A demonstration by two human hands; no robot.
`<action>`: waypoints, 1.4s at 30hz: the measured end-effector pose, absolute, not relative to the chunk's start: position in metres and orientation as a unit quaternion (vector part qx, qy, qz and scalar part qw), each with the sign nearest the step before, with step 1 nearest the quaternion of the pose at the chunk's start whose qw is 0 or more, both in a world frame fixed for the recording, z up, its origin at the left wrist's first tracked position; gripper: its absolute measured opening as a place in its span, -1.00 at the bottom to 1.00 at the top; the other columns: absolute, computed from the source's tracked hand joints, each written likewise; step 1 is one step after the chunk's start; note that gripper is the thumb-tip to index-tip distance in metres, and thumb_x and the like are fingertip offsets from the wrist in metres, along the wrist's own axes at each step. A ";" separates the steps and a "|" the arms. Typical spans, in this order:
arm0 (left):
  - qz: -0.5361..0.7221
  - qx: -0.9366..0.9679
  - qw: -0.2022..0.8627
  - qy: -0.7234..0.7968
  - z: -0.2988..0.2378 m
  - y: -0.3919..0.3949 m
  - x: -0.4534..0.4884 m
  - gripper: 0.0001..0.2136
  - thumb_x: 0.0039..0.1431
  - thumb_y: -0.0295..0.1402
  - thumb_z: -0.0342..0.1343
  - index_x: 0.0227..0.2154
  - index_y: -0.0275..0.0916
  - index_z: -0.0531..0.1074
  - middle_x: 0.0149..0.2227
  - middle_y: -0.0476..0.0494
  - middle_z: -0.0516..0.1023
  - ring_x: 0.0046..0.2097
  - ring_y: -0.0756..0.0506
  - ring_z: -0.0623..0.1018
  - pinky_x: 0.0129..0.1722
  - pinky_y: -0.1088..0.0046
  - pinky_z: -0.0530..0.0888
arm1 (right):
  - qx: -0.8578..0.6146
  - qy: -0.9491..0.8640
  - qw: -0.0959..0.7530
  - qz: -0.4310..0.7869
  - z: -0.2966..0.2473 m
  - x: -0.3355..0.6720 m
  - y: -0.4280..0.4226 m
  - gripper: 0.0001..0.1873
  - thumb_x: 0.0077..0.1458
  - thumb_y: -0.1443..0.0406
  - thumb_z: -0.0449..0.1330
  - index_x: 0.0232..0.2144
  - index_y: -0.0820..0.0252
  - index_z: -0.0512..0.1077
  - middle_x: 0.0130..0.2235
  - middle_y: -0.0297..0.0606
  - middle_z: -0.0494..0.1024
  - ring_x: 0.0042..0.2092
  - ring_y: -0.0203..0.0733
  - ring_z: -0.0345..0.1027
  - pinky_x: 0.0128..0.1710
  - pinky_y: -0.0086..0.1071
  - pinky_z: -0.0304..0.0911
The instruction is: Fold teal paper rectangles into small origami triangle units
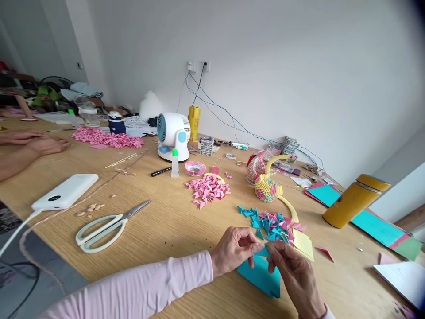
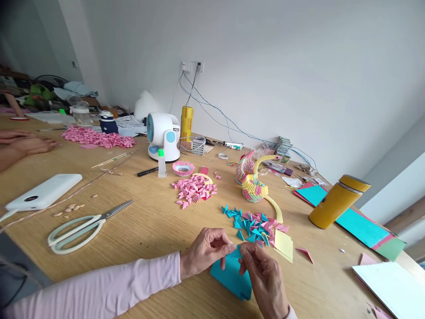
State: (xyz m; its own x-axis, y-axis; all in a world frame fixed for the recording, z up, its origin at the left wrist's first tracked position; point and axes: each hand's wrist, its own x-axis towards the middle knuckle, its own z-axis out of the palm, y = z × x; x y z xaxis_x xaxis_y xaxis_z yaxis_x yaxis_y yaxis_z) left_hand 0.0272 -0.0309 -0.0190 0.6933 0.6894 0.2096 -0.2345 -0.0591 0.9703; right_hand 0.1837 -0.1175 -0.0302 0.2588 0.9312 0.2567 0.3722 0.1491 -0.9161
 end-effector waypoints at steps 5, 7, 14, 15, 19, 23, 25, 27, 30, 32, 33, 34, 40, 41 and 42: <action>0.312 0.633 0.688 0.170 -0.013 -0.029 0.023 -0.60 0.09 0.00 0.08 -0.44 -0.32 0.35 -0.59 0.04 0.37 -0.62 0.06 0.44 -0.67 0.63 0.22 | -0.583 -0.532 0.544 0.286 -0.030 0.179 -0.115 -0.60 0.12 0.04 0.14 -0.17 0.23 0.49 -0.51 -0.27 0.45 -0.48 -0.20 0.33 -0.46 -0.34 0.31; 0.284 0.635 0.699 0.167 -0.009 -0.028 0.020 -0.59 0.15 0.00 0.01 -0.35 -0.33 0.38 -0.55 0.01 0.41 -0.59 0.06 0.47 -0.67 0.65 0.16 | -0.569 -0.534 0.548 0.301 -0.027 0.175 -0.114 -0.58 0.12 0.04 0.14 -0.14 0.22 0.49 -0.49 -0.28 0.44 -0.48 -0.20 0.33 -0.46 -0.34 0.31; 0.232 0.592 0.761 0.132 -0.010 -0.024 0.018 -0.62 0.11 -0.02 0.07 -0.31 -0.31 0.36 -0.44 -0.08 0.50 -0.51 0.02 0.53 -0.65 0.65 0.26 | -0.550 -0.486 0.587 0.343 -0.023 0.167 -0.114 -0.57 0.10 0.03 0.16 -0.10 0.19 0.49 -0.55 -0.36 0.39 -0.52 -0.28 0.28 -0.50 -0.39 0.28; 0.232 0.590 0.763 0.127 -0.010 -0.024 0.018 -0.62 0.11 -0.02 0.07 -0.31 -0.31 0.36 -0.44 -0.08 0.50 -0.51 0.01 0.54 -0.65 0.65 0.27 | -0.548 -0.479 0.591 0.348 -0.024 0.167 -0.114 -0.58 0.10 0.04 0.17 -0.10 0.18 0.48 -0.55 -0.37 0.39 -0.53 -0.29 0.28 -0.51 -0.41 0.28; 0.243 0.600 0.753 0.119 -0.010 -0.027 0.019 -0.59 0.03 -0.07 0.18 -0.22 -0.31 0.35 -0.42 -0.10 0.52 -0.51 -0.02 0.54 -0.65 0.62 0.34 | -0.526 -0.461 0.617 0.361 -0.024 0.165 -0.112 -0.59 0.05 0.06 0.23 -0.12 0.17 0.44 -0.51 -0.36 0.41 -0.53 -0.32 0.28 -0.56 -0.46 0.28; 0.261 0.615 0.733 0.128 -0.015 -0.026 0.022 -0.58 0.01 -0.06 0.20 -0.24 -0.33 0.34 -0.47 -0.09 0.50 -0.54 0.00 0.51 -0.67 0.61 0.36 | -0.507 -0.481 0.612 0.371 -0.019 0.164 -0.113 -0.66 0.05 0.07 0.23 -0.20 0.14 0.40 -0.49 -0.36 0.42 -0.53 -0.31 0.28 -0.58 -0.46 0.27; 0.280 0.622 0.715 0.153 -0.019 -0.025 0.023 -0.62 0.03 -0.06 0.18 -0.31 -0.32 0.34 -0.57 0.01 0.44 -0.62 0.05 0.43 -0.70 0.62 0.32 | -0.529 -0.489 0.596 0.355 -0.017 0.164 -0.115 -0.67 0.12 0.04 0.15 -0.24 0.16 0.42 -0.48 -0.33 0.41 -0.51 -0.30 0.29 -0.55 -0.45 0.29; 0.299 0.636 0.688 0.180 -0.022 -0.023 0.023 -0.64 0.02 -0.08 0.19 -0.37 -0.31 0.33 -0.64 0.08 0.37 -0.68 0.09 0.34 -0.72 0.64 0.26 | -0.556 -0.498 0.583 0.321 -0.017 0.165 -0.117 -0.64 0.15 0.02 0.10 -0.24 0.18 0.44 -0.45 -0.29 0.43 -0.47 -0.27 0.31 -0.51 -0.43 0.31; 0.315 0.653 0.657 0.207 -0.021 -0.023 0.023 -0.64 -0.01 -0.08 0.22 -0.41 -0.30 0.33 -0.68 0.11 0.32 -0.70 0.11 0.29 -0.73 0.65 0.20 | -0.574 -0.521 0.574 0.263 -0.020 0.165 -0.117 -0.67 0.04 0.06 0.22 -0.26 0.18 0.46 -0.41 -0.25 0.47 -0.47 -0.26 0.31 -0.57 -0.45 0.28; 0.322 0.644 0.657 0.224 -0.019 -0.024 0.023 -0.62 -0.05 -0.07 0.24 -0.39 -0.29 0.32 -0.68 0.12 0.33 -0.70 0.11 0.30 -0.73 0.64 0.20 | -0.586 -0.525 0.581 0.208 -0.025 0.165 -0.117 -0.74 0.02 0.12 0.26 -0.30 0.17 0.47 -0.42 -0.26 0.48 -0.51 -0.28 0.31 -0.60 -0.47 0.27; 0.328 0.635 0.659 0.234 -0.017 -0.025 0.023 -0.61 -0.06 -0.06 0.25 -0.36 -0.28 0.31 -0.68 0.13 0.33 -0.70 0.11 0.29 -0.73 0.64 0.19 | -0.590 -0.528 0.587 0.172 -0.027 0.166 -0.116 -0.78 0.04 0.15 0.25 -0.32 0.17 0.48 -0.40 -0.26 0.49 -0.51 -0.28 0.33 -0.60 -0.47 0.28; 0.332 0.625 0.663 0.245 -0.016 -0.025 0.023 -0.59 -0.08 -0.06 0.26 -0.35 -0.27 0.29 -0.69 0.16 0.31 -0.72 0.11 0.27 -0.74 0.64 0.17 | -0.589 -0.539 0.588 0.130 -0.029 0.167 -0.116 -0.82 0.07 0.18 0.22 -0.32 0.16 0.48 -0.38 -0.25 0.50 -0.49 -0.27 0.36 -0.57 -0.46 0.31; 0.261 0.573 0.728 0.269 -0.012 -0.026 0.023 -0.49 0.03 0.14 0.01 -0.51 -0.33 0.33 -0.64 0.02 0.39 -0.77 0.15 0.21 -0.79 0.62 -0.01 | -0.519 -0.691 0.498 -0.073 -0.030 0.174 -0.116 -0.82 0.13 0.44 0.13 -0.28 0.12 0.47 -0.24 -0.19 0.54 -0.23 -0.18 0.47 -0.28 -0.40 0.40; 0.245 0.561 0.746 0.264 -0.012 -0.027 0.023 -0.45 0.05 0.16 -0.04 -0.53 -0.34 0.35 -0.59 -0.04 0.44 -0.75 0.15 0.25 -0.79 0.62 0.00 | -0.511 -0.703 0.486 -0.088 -0.030 0.175 -0.116 -0.79 0.13 0.47 0.12 -0.26 0.12 0.47 -0.22 -0.18 0.54 -0.21 -0.17 0.47 -0.25 -0.39 0.39; 0.232 0.548 0.762 0.257 -0.012 -0.027 0.023 -0.44 0.05 0.17 -0.05 -0.52 -0.35 0.37 -0.57 -0.05 0.45 -0.73 0.14 0.28 -0.79 0.61 0.01 | -0.502 -0.713 0.480 -0.100 -0.030 0.175 -0.117 -0.77 0.13 0.49 0.11 -0.24 0.12 0.47 -0.21 -0.17 0.53 -0.19 -0.17 0.46 -0.23 -0.38 0.38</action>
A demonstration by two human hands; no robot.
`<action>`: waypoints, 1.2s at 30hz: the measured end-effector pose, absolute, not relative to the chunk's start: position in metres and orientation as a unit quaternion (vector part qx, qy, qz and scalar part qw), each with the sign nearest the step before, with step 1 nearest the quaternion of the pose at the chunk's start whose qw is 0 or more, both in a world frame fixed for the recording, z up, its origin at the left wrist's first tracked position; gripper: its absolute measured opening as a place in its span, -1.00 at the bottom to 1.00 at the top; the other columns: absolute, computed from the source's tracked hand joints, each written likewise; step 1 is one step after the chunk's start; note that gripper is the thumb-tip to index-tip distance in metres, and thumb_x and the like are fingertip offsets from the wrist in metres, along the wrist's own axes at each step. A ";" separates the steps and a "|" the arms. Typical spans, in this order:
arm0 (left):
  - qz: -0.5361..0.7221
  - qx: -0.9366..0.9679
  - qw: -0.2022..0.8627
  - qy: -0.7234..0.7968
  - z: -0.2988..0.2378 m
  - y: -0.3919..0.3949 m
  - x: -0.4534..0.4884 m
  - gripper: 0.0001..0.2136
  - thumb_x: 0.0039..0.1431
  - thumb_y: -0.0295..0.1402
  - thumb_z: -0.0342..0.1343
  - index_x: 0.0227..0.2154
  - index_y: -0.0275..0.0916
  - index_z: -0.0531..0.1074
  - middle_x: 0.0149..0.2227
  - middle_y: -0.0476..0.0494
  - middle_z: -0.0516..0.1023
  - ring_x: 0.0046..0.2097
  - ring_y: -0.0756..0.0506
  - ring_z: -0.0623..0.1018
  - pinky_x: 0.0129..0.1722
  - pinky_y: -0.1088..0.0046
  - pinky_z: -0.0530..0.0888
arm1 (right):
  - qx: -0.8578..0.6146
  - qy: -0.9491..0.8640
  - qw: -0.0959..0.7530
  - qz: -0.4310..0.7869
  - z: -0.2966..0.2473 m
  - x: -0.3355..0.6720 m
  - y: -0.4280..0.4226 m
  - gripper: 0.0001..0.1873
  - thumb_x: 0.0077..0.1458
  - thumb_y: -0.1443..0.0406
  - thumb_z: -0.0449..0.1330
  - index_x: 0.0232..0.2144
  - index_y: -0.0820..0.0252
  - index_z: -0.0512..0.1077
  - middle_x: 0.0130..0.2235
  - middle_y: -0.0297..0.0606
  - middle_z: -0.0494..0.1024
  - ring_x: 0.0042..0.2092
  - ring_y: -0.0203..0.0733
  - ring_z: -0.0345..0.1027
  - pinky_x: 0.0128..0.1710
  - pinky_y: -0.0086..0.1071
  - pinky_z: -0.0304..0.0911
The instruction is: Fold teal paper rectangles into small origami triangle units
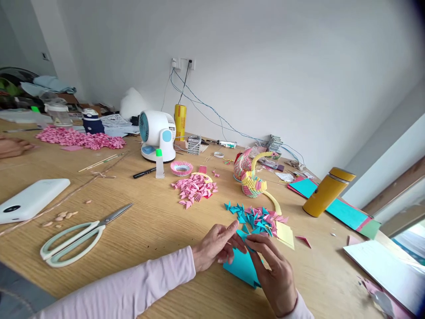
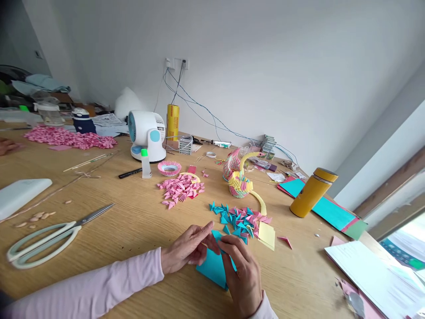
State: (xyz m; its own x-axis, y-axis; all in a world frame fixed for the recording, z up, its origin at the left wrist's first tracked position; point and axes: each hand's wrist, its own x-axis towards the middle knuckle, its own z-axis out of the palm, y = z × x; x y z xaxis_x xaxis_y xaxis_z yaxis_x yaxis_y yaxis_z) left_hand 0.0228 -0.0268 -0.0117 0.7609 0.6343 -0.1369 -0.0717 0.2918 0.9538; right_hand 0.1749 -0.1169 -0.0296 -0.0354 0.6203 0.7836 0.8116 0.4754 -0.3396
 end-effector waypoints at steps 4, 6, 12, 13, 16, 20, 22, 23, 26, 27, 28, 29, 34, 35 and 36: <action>0.238 0.513 0.788 0.243 -0.012 -0.027 0.023 -0.57 -0.06 0.03 0.19 -0.49 -0.30 0.36 -0.68 0.12 0.31 -0.72 0.14 0.29 -0.77 0.64 0.06 | -0.485 -0.733 0.462 -0.120 -0.028 0.174 -0.118 -0.73 0.12 0.50 0.12 -0.19 0.10 0.49 -0.19 -0.15 0.50 -0.18 -0.15 0.43 -0.21 -0.32 0.35; 0.257 0.511 0.782 0.248 -0.012 -0.027 0.024 -0.61 -0.09 -0.04 0.26 -0.52 -0.30 0.34 -0.72 0.14 0.29 -0.73 0.15 0.27 -0.77 0.65 0.08 | -0.495 -0.728 0.460 -0.111 -0.027 0.173 -0.118 -0.74 0.12 0.48 0.14 -0.19 0.10 0.49 -0.24 -0.17 0.49 -0.22 -0.15 0.41 -0.23 -0.29 0.33; 0.290 0.533 0.759 0.237 -0.014 -0.027 0.025 -0.62 -0.04 -0.06 0.24 -0.56 -0.33 0.36 -0.67 0.07 0.38 -0.68 0.10 0.40 -0.78 0.66 0.17 | -0.559 -0.648 0.517 -0.003 -0.024 0.171 -0.117 -0.95 0.14 0.36 0.18 -0.39 0.15 0.43 -0.35 -0.26 0.45 -0.29 -0.20 0.36 -0.30 -0.34 0.27; 0.294 0.535 0.756 0.236 -0.014 -0.027 0.025 -0.62 -0.04 -0.06 0.24 -0.56 -0.33 0.36 -0.65 0.06 0.39 -0.66 0.09 0.43 -0.78 0.67 0.18 | -0.567 -0.634 0.525 0.018 -0.024 0.171 -0.117 -0.93 0.14 0.33 0.18 -0.41 0.15 0.43 -0.35 -0.26 0.45 -0.29 -0.20 0.35 -0.31 -0.35 0.26; 0.297 0.547 0.746 0.237 -0.012 -0.027 0.024 -0.62 -0.03 -0.07 0.24 -0.56 -0.34 0.37 -0.63 0.05 0.40 -0.62 0.07 0.47 -0.76 0.66 0.23 | -0.583 -0.598 0.544 0.078 -0.026 0.171 -0.115 -0.87 0.12 0.26 0.20 -0.45 0.16 0.43 -0.29 -0.21 0.47 -0.26 -0.18 0.35 -0.33 -0.35 0.25; 0.287 0.571 0.733 0.234 -0.011 -0.028 0.024 -0.65 0.01 -0.10 0.22 -0.54 -0.34 0.40 -0.68 0.02 0.42 -0.63 0.05 0.46 -0.73 0.64 0.28 | -0.575 -0.559 0.573 0.169 -0.031 0.174 -0.111 -0.79 0.09 0.18 0.22 -0.49 0.17 0.43 -0.37 -0.23 0.45 -0.29 -0.18 0.32 -0.38 -0.37 0.23; 0.281 0.581 0.729 0.230 -0.012 -0.027 0.024 -0.66 0.03 -0.09 0.20 -0.53 -0.34 0.41 -0.68 0.00 0.44 -0.63 0.04 0.45 -0.72 0.64 0.29 | -0.569 -0.536 0.588 0.207 -0.034 0.175 -0.110 -0.78 0.07 0.16 0.23 -0.49 0.18 0.42 -0.41 -0.25 0.42 -0.35 -0.21 0.29 -0.40 -0.38 0.22; 0.279 0.584 0.727 0.228 -0.012 -0.027 0.023 -0.66 0.04 -0.10 0.19 -0.52 -0.34 0.41 -0.68 -0.01 0.44 -0.63 0.04 0.46 -0.71 0.64 0.30 | -0.567 -0.525 0.595 0.221 -0.035 0.175 -0.109 -0.77 0.05 0.15 0.24 -0.49 0.18 0.42 -0.42 -0.26 0.42 -0.37 -0.22 0.27 -0.41 -0.39 0.22; 0.275 0.589 0.726 0.223 -0.013 -0.026 0.023 -0.66 0.05 -0.10 0.19 -0.51 -0.35 0.43 -0.68 -0.02 0.45 -0.62 0.04 0.45 -0.69 0.63 0.32 | -0.565 -0.492 0.611 0.255 -0.037 0.175 -0.108 -0.74 0.01 0.12 0.28 -0.49 0.19 0.43 -0.45 -0.28 0.41 -0.40 -0.24 0.26 -0.42 -0.39 0.22; 0.272 0.590 0.727 0.221 -0.013 -0.026 0.023 -0.66 0.05 -0.10 0.18 -0.50 -0.35 0.43 -0.67 -0.02 0.45 -0.62 0.05 0.45 -0.68 0.63 0.33 | -0.565 -0.484 0.614 0.264 -0.037 0.174 -0.108 -0.74 0.00 0.12 0.28 -0.49 0.20 0.42 -0.46 -0.29 0.41 -0.41 -0.24 0.26 -0.42 -0.39 0.22; 0.268 0.592 0.728 0.218 -0.013 -0.026 0.023 -0.66 0.04 -0.10 0.19 -0.49 -0.36 0.44 -0.66 -0.03 0.46 -0.62 0.05 0.45 -0.67 0.63 0.35 | -0.565 -0.476 0.617 0.271 -0.038 0.174 -0.109 -0.73 -0.01 0.11 0.29 -0.49 0.20 0.42 -0.46 -0.29 0.41 -0.41 -0.25 0.26 -0.42 -0.39 0.22; 0.264 0.594 0.728 0.215 -0.012 -0.026 0.023 -0.66 0.02 -0.11 0.21 -0.47 -0.36 0.45 -0.63 -0.04 0.48 -0.60 0.05 0.46 -0.66 0.62 0.36 | -0.566 -0.469 0.619 0.278 -0.038 0.174 -0.109 -0.73 -0.01 0.11 0.29 -0.48 0.20 0.42 -0.46 -0.30 0.41 -0.42 -0.26 0.25 -0.43 -0.40 0.21; 0.269 0.591 0.735 0.196 -0.010 -0.028 0.023 -0.64 -0.13 -0.18 0.33 -0.38 -0.39 0.46 -0.48 -0.08 0.52 -0.54 0.02 0.50 -0.64 0.60 0.41 | -0.570 -0.449 0.622 0.293 -0.036 0.172 -0.109 -0.72 -0.02 0.12 0.31 -0.47 0.21 0.39 -0.47 -0.33 0.39 -0.45 -0.32 0.21 -0.45 -0.43 0.17; 0.272 0.589 0.735 0.195 -0.011 -0.028 0.023 -0.65 -0.11 -0.18 0.32 -0.38 -0.39 0.46 -0.50 -0.07 0.51 -0.54 0.02 0.50 -0.64 0.59 0.42 | -0.567 -0.450 0.623 0.297 -0.035 0.172 -0.110 -0.72 -0.02 0.12 0.31 -0.47 0.21 0.39 -0.47 -0.34 0.39 -0.46 -0.33 0.20 -0.46 -0.44 0.17; 0.274 0.589 0.736 0.193 -0.011 -0.028 0.024 -0.66 -0.08 -0.19 0.31 -0.38 -0.40 0.46 -0.51 -0.07 0.50 -0.55 0.02 0.50 -0.63 0.59 0.42 | -0.562 -0.448 0.626 0.301 -0.034 0.171 -0.110 -0.71 -0.03 0.12 0.31 -0.46 0.21 0.39 -0.47 -0.33 0.40 -0.46 -0.33 0.21 -0.47 -0.45 0.17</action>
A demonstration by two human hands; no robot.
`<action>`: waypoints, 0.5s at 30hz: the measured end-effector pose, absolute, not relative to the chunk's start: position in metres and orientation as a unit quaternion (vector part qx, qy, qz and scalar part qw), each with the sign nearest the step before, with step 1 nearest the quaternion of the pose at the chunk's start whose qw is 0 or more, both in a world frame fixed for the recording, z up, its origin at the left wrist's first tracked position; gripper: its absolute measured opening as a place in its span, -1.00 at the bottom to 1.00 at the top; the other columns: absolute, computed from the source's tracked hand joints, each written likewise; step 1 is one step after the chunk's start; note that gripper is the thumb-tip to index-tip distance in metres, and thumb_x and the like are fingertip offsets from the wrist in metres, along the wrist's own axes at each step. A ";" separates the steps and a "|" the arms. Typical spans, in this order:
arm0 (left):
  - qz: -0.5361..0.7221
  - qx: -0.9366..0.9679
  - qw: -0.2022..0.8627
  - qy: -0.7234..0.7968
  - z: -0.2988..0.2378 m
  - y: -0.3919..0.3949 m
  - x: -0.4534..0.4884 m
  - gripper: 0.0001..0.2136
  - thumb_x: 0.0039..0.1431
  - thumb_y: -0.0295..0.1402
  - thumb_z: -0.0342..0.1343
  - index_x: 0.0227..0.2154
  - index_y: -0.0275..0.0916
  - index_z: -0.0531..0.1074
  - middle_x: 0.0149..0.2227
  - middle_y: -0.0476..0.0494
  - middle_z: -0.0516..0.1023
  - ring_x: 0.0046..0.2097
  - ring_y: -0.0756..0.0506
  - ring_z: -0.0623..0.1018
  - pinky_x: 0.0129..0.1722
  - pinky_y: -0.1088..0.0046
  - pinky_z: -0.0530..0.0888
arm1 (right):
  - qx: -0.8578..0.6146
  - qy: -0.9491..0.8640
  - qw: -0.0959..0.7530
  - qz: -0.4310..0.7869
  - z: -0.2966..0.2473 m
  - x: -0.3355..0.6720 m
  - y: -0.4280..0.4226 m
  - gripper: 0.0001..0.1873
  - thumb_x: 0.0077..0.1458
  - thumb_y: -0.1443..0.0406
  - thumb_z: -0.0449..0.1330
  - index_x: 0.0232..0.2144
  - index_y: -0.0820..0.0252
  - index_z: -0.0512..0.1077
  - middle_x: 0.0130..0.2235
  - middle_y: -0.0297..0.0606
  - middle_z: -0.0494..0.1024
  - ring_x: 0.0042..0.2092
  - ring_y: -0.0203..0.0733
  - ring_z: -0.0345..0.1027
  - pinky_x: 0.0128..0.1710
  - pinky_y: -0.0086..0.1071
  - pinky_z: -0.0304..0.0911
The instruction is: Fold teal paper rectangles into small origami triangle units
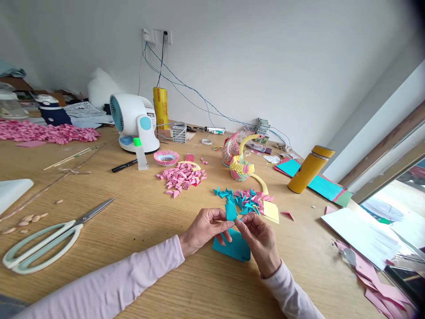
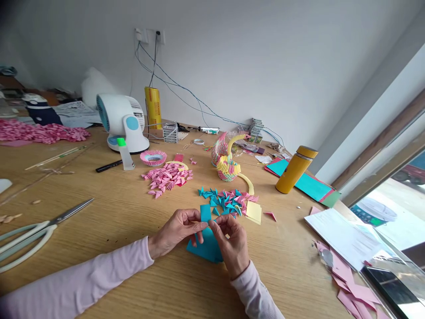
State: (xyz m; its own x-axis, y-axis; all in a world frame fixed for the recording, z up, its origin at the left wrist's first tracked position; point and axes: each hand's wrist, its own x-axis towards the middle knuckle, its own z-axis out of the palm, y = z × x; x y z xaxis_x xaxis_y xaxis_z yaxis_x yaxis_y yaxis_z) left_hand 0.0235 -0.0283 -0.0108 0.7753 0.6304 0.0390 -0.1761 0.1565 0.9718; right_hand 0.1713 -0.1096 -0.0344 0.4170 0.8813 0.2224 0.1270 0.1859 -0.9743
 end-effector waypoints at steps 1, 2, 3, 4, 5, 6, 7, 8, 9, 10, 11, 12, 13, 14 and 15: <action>0.277 0.588 0.736 0.190 -0.011 -0.028 0.024 -0.68 -0.06 -0.20 0.30 -0.38 -0.40 0.46 -0.52 -0.07 0.50 -0.55 0.02 0.50 -0.63 0.59 0.42 | -0.559 -0.445 0.629 0.307 -0.033 0.171 -0.110 -0.71 -0.03 0.12 0.31 -0.45 0.21 0.40 -0.46 -0.33 0.41 -0.46 -0.33 0.22 -0.48 -0.45 0.17; 0.279 0.587 0.737 0.188 -0.011 -0.028 0.024 -0.69 -0.05 -0.21 0.29 -0.38 -0.40 0.46 -0.51 -0.07 0.50 -0.54 0.02 0.50 -0.63 0.59 0.43 | -0.556 -0.441 0.632 0.312 -0.032 0.170 -0.110 -0.71 -0.04 0.11 0.32 -0.44 0.22 0.40 -0.45 -0.32 0.42 -0.46 -0.33 0.23 -0.49 -0.46 0.17; 0.280 0.586 0.737 0.185 -0.012 -0.028 0.024 -0.70 -0.04 -0.22 0.29 -0.38 -0.39 0.46 -0.49 -0.08 0.51 -0.54 0.02 0.51 -0.63 0.59 0.43 | -0.554 -0.436 0.634 0.317 -0.031 0.169 -0.110 -0.70 -0.05 0.11 0.32 -0.43 0.22 0.40 -0.45 -0.32 0.42 -0.46 -0.33 0.24 -0.50 -0.46 0.17; 0.281 0.585 0.738 0.182 -0.012 -0.028 0.024 -0.70 -0.04 -0.22 0.29 -0.37 -0.39 0.47 -0.48 -0.09 0.52 -0.53 0.02 0.51 -0.63 0.59 0.43 | -0.552 -0.432 0.636 0.322 -0.029 0.168 -0.110 -0.69 -0.05 0.10 0.32 -0.44 0.22 0.40 -0.46 -0.32 0.42 -0.47 -0.33 0.24 -0.52 -0.47 0.18; 0.281 0.584 0.740 0.181 -0.012 -0.028 0.024 -0.71 -0.03 -0.23 0.28 -0.36 -0.39 0.47 -0.47 -0.10 0.52 -0.53 0.01 0.51 -0.63 0.59 0.43 | -0.550 -0.429 0.637 0.329 -0.028 0.167 -0.110 -0.68 -0.06 0.10 0.33 -0.45 0.22 0.39 -0.47 -0.33 0.42 -0.49 -0.34 0.24 -0.54 -0.47 0.18; 0.280 0.582 0.742 0.180 -0.013 -0.028 0.024 -0.71 -0.03 -0.24 0.28 -0.35 -0.39 0.48 -0.47 -0.10 0.53 -0.53 0.01 0.51 -0.63 0.59 0.43 | -0.547 -0.427 0.637 0.336 -0.026 0.166 -0.111 -0.67 -0.07 0.09 0.33 -0.47 0.22 0.39 -0.50 -0.34 0.41 -0.51 -0.35 0.22 -0.56 -0.48 0.17; 0.279 0.580 0.744 0.180 -0.013 -0.028 0.024 -0.71 -0.03 -0.24 0.28 -0.34 -0.39 0.49 -0.48 -0.11 0.53 -0.53 0.02 0.51 -0.63 0.59 0.43 | -0.545 -0.425 0.635 0.345 -0.024 0.166 -0.111 -0.66 -0.08 0.08 0.33 -0.48 0.21 0.38 -0.52 -0.35 0.40 -0.53 -0.36 0.21 -0.57 -0.48 0.17; 0.278 0.576 0.747 0.182 -0.014 -0.027 0.024 -0.71 -0.03 -0.24 0.28 -0.33 -0.39 0.49 -0.49 -0.11 0.53 -0.53 0.02 0.50 -0.63 0.59 0.43 | -0.543 -0.423 0.634 0.353 -0.023 0.165 -0.111 -0.65 -0.08 0.07 0.33 -0.49 0.21 0.37 -0.53 -0.36 0.39 -0.55 -0.37 0.20 -0.59 -0.48 0.17; 0.278 0.571 0.751 0.184 -0.014 -0.027 0.024 -0.71 -0.03 -0.24 0.29 -0.32 -0.39 0.49 -0.50 -0.10 0.53 -0.54 0.02 0.50 -0.62 0.59 0.43 | -0.542 -0.421 0.632 0.358 -0.022 0.164 -0.111 -0.64 -0.09 0.05 0.33 -0.50 0.21 0.37 -0.55 -0.37 0.39 -0.56 -0.37 0.19 -0.60 -0.48 0.16; 0.277 0.565 0.754 0.186 -0.015 -0.027 0.024 -0.71 -0.03 -0.24 0.29 -0.33 -0.39 0.49 -0.51 -0.08 0.52 -0.54 0.03 0.49 -0.62 0.59 0.42 | -0.543 -0.420 0.631 0.362 -0.021 0.164 -0.111 -0.63 -0.10 0.04 0.33 -0.51 0.22 0.37 -0.56 -0.37 0.38 -0.57 -0.37 0.19 -0.61 -0.48 0.16; 0.277 0.560 0.758 0.188 -0.015 -0.027 0.024 -0.72 -0.03 -0.24 0.29 -0.34 -0.38 0.49 -0.53 -0.06 0.50 -0.54 0.03 0.49 -0.61 0.59 0.42 | -0.545 -0.420 0.628 0.364 -0.021 0.163 -0.111 -0.62 -0.11 0.04 0.33 -0.52 0.22 0.37 -0.57 -0.37 0.38 -0.58 -0.38 0.18 -0.61 -0.48 0.15; 0.276 0.556 0.761 0.190 -0.015 -0.027 0.024 -0.72 -0.02 -0.24 0.28 -0.35 -0.37 0.49 -0.55 -0.04 0.49 -0.54 0.03 0.49 -0.61 0.60 0.43 | -0.548 -0.421 0.624 0.366 -0.020 0.163 -0.111 -0.61 -0.11 0.03 0.33 -0.53 0.22 0.37 -0.57 -0.37 0.37 -0.58 -0.38 0.18 -0.62 -0.48 0.15; 0.276 0.553 0.763 0.190 -0.016 -0.027 0.023 -0.73 -0.01 -0.23 0.27 -0.37 -0.37 0.48 -0.56 -0.03 0.47 -0.54 0.03 0.49 -0.61 0.60 0.43 | -0.548 -0.424 0.620 0.368 -0.020 0.163 -0.112 -0.61 -0.11 0.03 0.33 -0.53 0.23 0.37 -0.58 -0.37 0.37 -0.58 -0.38 0.17 -0.62 -0.48 0.14; 0.274 0.552 0.764 0.190 -0.016 -0.028 0.023 -0.73 0.00 -0.22 0.26 -0.37 -0.37 0.48 -0.56 -0.02 0.46 -0.53 0.03 0.50 -0.60 0.60 0.43 | -0.547 -0.425 0.619 0.369 -0.019 0.162 -0.112 -0.61 -0.11 0.03 0.33 -0.53 0.23 0.37 -0.57 -0.37 0.37 -0.58 -0.38 0.17 -0.61 -0.49 0.14; 0.271 0.553 0.765 0.190 -0.015 -0.028 0.023 -0.73 0.01 -0.21 0.25 -0.37 -0.36 0.47 -0.56 -0.03 0.47 -0.52 0.02 0.51 -0.60 0.59 0.44 | -0.545 -0.426 0.620 0.370 -0.019 0.162 -0.112 -0.61 -0.11 0.03 0.33 -0.51 0.23 0.37 -0.55 -0.37 0.38 -0.57 -0.38 0.18 -0.61 -0.49 0.14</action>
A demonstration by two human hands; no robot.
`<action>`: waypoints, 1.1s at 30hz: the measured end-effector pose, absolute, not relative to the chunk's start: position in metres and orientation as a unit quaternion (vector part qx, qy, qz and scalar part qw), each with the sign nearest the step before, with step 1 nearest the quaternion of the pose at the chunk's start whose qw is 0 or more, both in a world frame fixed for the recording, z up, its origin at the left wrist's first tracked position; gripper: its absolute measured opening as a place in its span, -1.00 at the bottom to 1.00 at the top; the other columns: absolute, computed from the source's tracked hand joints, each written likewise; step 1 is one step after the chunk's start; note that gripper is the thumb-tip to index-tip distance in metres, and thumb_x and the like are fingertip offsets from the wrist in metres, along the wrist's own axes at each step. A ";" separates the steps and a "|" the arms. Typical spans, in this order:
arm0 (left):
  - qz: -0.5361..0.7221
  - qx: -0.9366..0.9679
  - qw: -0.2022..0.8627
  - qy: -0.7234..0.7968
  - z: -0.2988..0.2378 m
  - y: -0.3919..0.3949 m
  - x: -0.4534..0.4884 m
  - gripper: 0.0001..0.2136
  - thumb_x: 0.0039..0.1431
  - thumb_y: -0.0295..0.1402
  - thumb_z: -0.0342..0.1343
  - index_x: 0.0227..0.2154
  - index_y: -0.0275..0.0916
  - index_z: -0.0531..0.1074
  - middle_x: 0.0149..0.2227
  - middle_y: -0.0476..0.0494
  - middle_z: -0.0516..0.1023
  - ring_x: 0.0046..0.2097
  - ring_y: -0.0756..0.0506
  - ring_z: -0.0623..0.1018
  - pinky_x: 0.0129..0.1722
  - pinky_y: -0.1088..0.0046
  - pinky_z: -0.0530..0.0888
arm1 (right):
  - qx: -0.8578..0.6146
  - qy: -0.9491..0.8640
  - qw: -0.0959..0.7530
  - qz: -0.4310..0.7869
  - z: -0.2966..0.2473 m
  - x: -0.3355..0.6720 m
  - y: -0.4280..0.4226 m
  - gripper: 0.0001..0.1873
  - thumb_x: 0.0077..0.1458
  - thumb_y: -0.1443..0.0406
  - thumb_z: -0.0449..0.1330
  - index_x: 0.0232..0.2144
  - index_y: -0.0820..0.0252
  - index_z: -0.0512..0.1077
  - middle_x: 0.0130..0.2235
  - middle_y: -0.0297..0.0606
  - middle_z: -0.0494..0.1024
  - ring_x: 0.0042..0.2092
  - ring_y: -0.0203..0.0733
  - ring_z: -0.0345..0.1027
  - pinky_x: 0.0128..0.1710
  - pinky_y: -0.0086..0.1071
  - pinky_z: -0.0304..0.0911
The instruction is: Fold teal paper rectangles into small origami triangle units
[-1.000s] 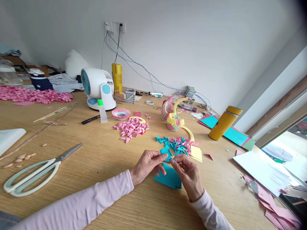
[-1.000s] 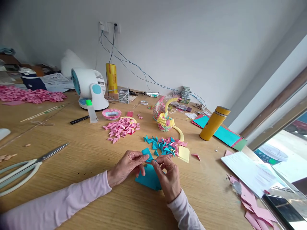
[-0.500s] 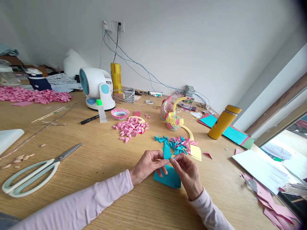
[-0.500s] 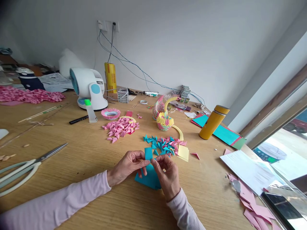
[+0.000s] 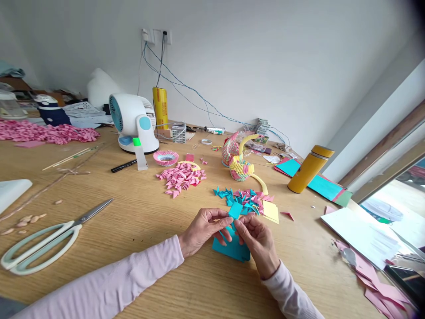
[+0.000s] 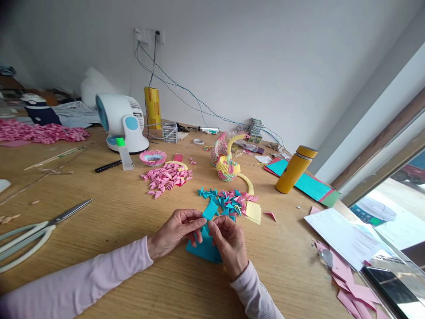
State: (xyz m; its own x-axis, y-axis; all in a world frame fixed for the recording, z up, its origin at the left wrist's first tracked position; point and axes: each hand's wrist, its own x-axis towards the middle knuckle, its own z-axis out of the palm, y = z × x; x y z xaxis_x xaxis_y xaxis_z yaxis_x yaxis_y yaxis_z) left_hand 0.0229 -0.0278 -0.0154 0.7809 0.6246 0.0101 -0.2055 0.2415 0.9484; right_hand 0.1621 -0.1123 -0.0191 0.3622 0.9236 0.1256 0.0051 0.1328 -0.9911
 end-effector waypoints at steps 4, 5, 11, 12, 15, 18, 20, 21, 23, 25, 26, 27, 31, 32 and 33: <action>0.261 0.567 0.760 0.181 -0.013 -0.028 0.022 -0.71 0.03 -0.19 0.24 -0.32 -0.35 0.46 -0.47 -0.08 0.51 -0.46 -0.03 0.56 -0.58 0.56 0.47 | -0.545 -0.425 0.633 0.350 -0.018 0.163 -0.113 -0.62 -0.11 0.06 0.34 -0.40 0.21 0.38 -0.46 -0.32 0.43 -0.49 -0.34 0.25 -0.58 -0.50 0.16; 0.261 0.573 0.756 0.178 -0.012 -0.028 0.022 -0.71 0.03 -0.19 0.24 -0.31 -0.35 0.46 -0.46 -0.09 0.52 -0.45 -0.05 0.56 -0.57 0.55 0.48 | -0.550 -0.427 0.631 0.341 -0.017 0.164 -0.113 -0.62 -0.10 0.06 0.34 -0.37 0.21 0.40 -0.44 -0.31 0.44 -0.47 -0.32 0.26 -0.56 -0.49 0.17; 0.251 0.615 0.721 0.196 -0.009 -0.029 0.023 -0.67 0.05 -0.17 0.21 -0.29 -0.38 0.47 -0.53 -0.10 0.53 -0.51 -0.01 0.51 -0.58 0.55 0.47 | -0.533 -0.414 0.647 0.355 -0.023 0.170 -0.112 -0.65 -0.09 0.09 0.34 -0.29 0.17 0.47 -0.49 -0.34 0.45 -0.49 -0.31 0.22 -0.56 -0.47 0.14; 0.252 0.617 0.718 0.199 -0.009 -0.029 0.023 -0.67 0.05 -0.16 0.20 -0.30 -0.38 0.47 -0.55 -0.09 0.52 -0.53 0.00 0.50 -0.58 0.55 0.47 | -0.525 -0.411 0.651 0.363 -0.025 0.171 -0.112 -0.66 -0.09 0.11 0.35 -0.28 0.16 0.48 -0.49 -0.34 0.45 -0.49 -0.31 0.21 -0.56 -0.47 0.13; 0.258 0.622 0.712 0.200 -0.010 -0.029 0.023 -0.67 0.05 -0.14 0.20 -0.34 -0.37 0.48 -0.59 -0.06 0.49 -0.57 0.02 0.48 -0.60 0.56 0.45 | -0.506 -0.413 0.657 0.377 -0.028 0.172 -0.112 -0.71 -0.06 0.15 0.33 -0.26 0.13 0.52 -0.46 -0.33 0.44 -0.48 -0.32 0.18 -0.55 -0.48 0.13; 0.258 0.622 0.711 0.202 -0.012 -0.028 0.022 -0.67 0.05 -0.14 0.19 -0.34 -0.37 0.47 -0.62 -0.06 0.49 -0.60 0.02 0.47 -0.62 0.57 0.42 | -0.502 -0.427 0.654 0.371 -0.028 0.173 -0.112 -0.80 -0.05 0.17 0.31 -0.34 0.13 0.55 -0.35 -0.28 0.42 -0.47 -0.34 0.18 -0.54 -0.48 0.17; 0.261 0.614 0.716 0.205 -0.013 -0.028 0.021 -0.68 0.04 -0.14 0.21 -0.33 -0.37 0.46 -0.63 -0.06 0.49 -0.61 0.02 0.47 -0.62 0.57 0.42 | -0.505 -0.445 0.646 0.360 -0.026 0.173 -0.113 -0.84 -0.06 0.18 0.31 -0.42 0.15 0.55 -0.29 -0.25 0.40 -0.44 -0.33 0.20 -0.54 -0.47 0.19; 0.262 0.609 0.719 0.206 -0.013 -0.028 0.021 -0.68 0.03 -0.15 0.21 -0.33 -0.37 0.46 -0.63 -0.06 0.49 -0.61 0.02 0.47 -0.61 0.57 0.41 | -0.509 -0.455 0.639 0.354 -0.025 0.173 -0.113 -0.84 -0.06 0.19 0.31 -0.44 0.15 0.55 -0.29 -0.25 0.40 -0.44 -0.32 0.21 -0.53 -0.47 0.19; 0.261 0.602 0.725 0.208 -0.013 -0.028 0.021 -0.68 0.03 -0.15 0.22 -0.34 -0.37 0.47 -0.63 -0.06 0.50 -0.61 0.02 0.47 -0.62 0.57 0.40 | -0.518 -0.474 0.626 0.338 -0.022 0.174 -0.114 -0.84 -0.07 0.18 0.30 -0.46 0.16 0.54 -0.31 -0.24 0.39 -0.42 -0.29 0.22 -0.52 -0.45 0.20; 0.258 0.600 0.728 0.210 -0.012 -0.028 0.020 -0.68 0.02 -0.15 0.22 -0.35 -0.37 0.47 -0.63 -0.06 0.50 -0.61 0.02 0.46 -0.62 0.58 0.39 | -0.525 -0.492 0.616 0.321 -0.021 0.175 -0.114 -0.82 -0.06 0.17 0.30 -0.46 0.17 0.54 -0.32 -0.22 0.40 -0.42 -0.28 0.23 -0.52 -0.44 0.21; 0.255 0.600 0.728 0.210 -0.011 -0.028 0.020 -0.68 0.02 -0.15 0.22 -0.35 -0.37 0.47 -0.63 -0.06 0.50 -0.62 0.03 0.46 -0.63 0.59 0.38 | -0.526 -0.499 0.612 0.315 -0.020 0.176 -0.114 -0.81 -0.06 0.16 0.29 -0.46 0.17 0.54 -0.32 -0.21 0.41 -0.42 -0.27 0.23 -0.52 -0.44 0.21; 0.252 0.602 0.728 0.211 -0.011 -0.028 0.020 -0.68 0.02 -0.15 0.22 -0.36 -0.37 0.47 -0.63 -0.07 0.50 -0.62 0.03 0.46 -0.63 0.59 0.38 | -0.526 -0.506 0.609 0.310 -0.020 0.177 -0.113 -0.81 -0.05 0.16 0.29 -0.46 0.17 0.54 -0.32 -0.20 0.41 -0.42 -0.26 0.24 -0.52 -0.43 0.21; 0.236 0.607 0.728 0.215 -0.009 -0.027 0.020 -0.67 0.03 -0.13 0.21 -0.36 -0.37 0.47 -0.63 -0.06 0.50 -0.62 0.04 0.45 -0.65 0.61 0.35 | -0.523 -0.531 0.596 0.300 -0.021 0.180 -0.113 -0.81 -0.01 0.16 0.26 -0.44 0.17 0.54 -0.30 -0.17 0.42 -0.38 -0.22 0.28 -0.51 -0.42 0.23; 0.236 0.609 0.726 0.216 -0.010 -0.026 0.020 -0.66 0.03 -0.12 0.20 -0.36 -0.37 0.47 -0.64 -0.06 0.49 -0.63 0.04 0.44 -0.67 0.62 0.34 | -0.524 -0.536 0.591 0.298 -0.021 0.181 -0.114 -0.81 -0.01 0.17 0.25 -0.44 0.17 0.54 -0.29 -0.16 0.42 -0.37 -0.21 0.29 -0.51 -0.41 0.24; 0.237 0.613 0.721 0.217 -0.010 -0.026 0.020 -0.66 0.04 -0.11 0.20 -0.37 -0.36 0.47 -0.64 -0.05 0.48 -0.64 0.05 0.43 -0.68 0.62 0.32 | -0.525 -0.540 0.585 0.300 -0.021 0.182 -0.114 -0.82 -0.01 0.18 0.25 -0.44 0.17 0.54 -0.28 -0.16 0.43 -0.36 -0.20 0.30 -0.50 -0.41 0.25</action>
